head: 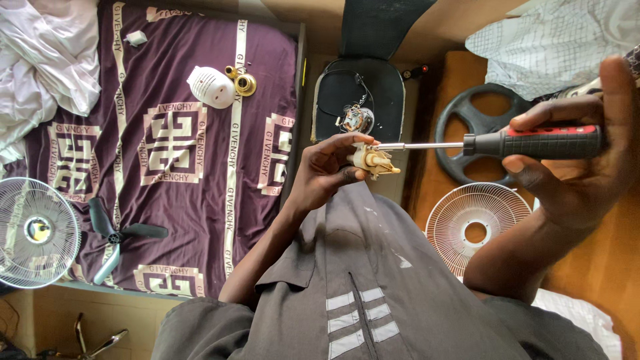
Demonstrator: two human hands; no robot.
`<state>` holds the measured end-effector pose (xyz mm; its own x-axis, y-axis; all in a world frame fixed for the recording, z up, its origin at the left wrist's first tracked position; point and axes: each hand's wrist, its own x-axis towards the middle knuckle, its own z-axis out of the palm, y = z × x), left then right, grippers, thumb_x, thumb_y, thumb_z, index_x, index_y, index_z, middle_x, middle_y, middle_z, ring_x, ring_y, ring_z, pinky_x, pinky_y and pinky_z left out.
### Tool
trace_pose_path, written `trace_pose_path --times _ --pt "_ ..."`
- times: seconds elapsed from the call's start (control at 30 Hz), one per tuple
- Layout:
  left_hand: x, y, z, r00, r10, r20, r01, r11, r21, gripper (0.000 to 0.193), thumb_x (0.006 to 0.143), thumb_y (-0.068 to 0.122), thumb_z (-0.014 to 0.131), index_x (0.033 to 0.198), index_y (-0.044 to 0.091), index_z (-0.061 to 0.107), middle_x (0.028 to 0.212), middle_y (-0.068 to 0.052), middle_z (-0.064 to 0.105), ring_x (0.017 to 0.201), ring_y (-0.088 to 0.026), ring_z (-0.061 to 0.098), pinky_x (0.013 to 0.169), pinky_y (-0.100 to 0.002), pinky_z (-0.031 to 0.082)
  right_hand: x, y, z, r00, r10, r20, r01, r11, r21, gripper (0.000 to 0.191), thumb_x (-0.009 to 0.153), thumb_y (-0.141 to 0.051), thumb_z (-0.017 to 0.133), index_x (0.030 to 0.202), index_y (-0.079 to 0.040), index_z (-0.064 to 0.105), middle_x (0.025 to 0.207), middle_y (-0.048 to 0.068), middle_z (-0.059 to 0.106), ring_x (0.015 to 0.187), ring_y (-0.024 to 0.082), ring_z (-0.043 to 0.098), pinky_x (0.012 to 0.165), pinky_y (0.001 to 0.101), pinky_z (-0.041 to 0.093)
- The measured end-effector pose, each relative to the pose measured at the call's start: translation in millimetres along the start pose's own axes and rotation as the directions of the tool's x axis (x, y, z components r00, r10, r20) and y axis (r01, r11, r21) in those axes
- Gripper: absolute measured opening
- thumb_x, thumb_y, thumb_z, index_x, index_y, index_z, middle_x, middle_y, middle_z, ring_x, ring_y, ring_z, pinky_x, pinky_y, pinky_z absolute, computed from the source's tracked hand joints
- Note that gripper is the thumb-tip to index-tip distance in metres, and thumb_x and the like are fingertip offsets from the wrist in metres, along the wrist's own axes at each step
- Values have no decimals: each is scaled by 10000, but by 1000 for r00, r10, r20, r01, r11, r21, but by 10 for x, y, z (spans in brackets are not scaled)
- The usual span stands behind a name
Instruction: The person disassembles an electric fan motor while seated, using a screwdriver to unscrew parts. They separate the motor from its plastic housing, manipulate the gearbox components by hand, and fit parts back together while holding the assembly on their lap.
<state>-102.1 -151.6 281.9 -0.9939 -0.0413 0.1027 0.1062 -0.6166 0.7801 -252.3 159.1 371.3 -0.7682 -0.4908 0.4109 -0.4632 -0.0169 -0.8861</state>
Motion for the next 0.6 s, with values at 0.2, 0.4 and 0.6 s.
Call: trace_pose_path --times 0.2,0.4,0.6 --pt "-27 93 -94 999 11 46 -10 1000 -22 517 959 57 797 1428 -6 591 1378 -149 674 1221 -211 694 1030 -373 632 -22 37 198 995 31 -91 -18 990 143 978 935 -1 887 1702 -3 280 1055 192 659 819 241 684 834 345 613" --pt "-65 123 -131 997 -19 80 24 997 -68 513 959 75 807 1425 -8 609 1308 -161 689 1090 -207 714 914 -371 663 -80 65 248 991 9 -135 14 986 168 926 926 2 856 1682 14 322 1030 191 640 751 251 659 754 373 623" --pt "-52 133 -131 992 18 124 -7 996 -90 514 959 100 805 1423 19 600 1344 -162 679 1241 -223 687 993 -366 635 -80 -5 332 963 -36 -266 87 979 182 658 940 -13 776 1498 -12 428 977 147 632 682 201 617 651 323 564"
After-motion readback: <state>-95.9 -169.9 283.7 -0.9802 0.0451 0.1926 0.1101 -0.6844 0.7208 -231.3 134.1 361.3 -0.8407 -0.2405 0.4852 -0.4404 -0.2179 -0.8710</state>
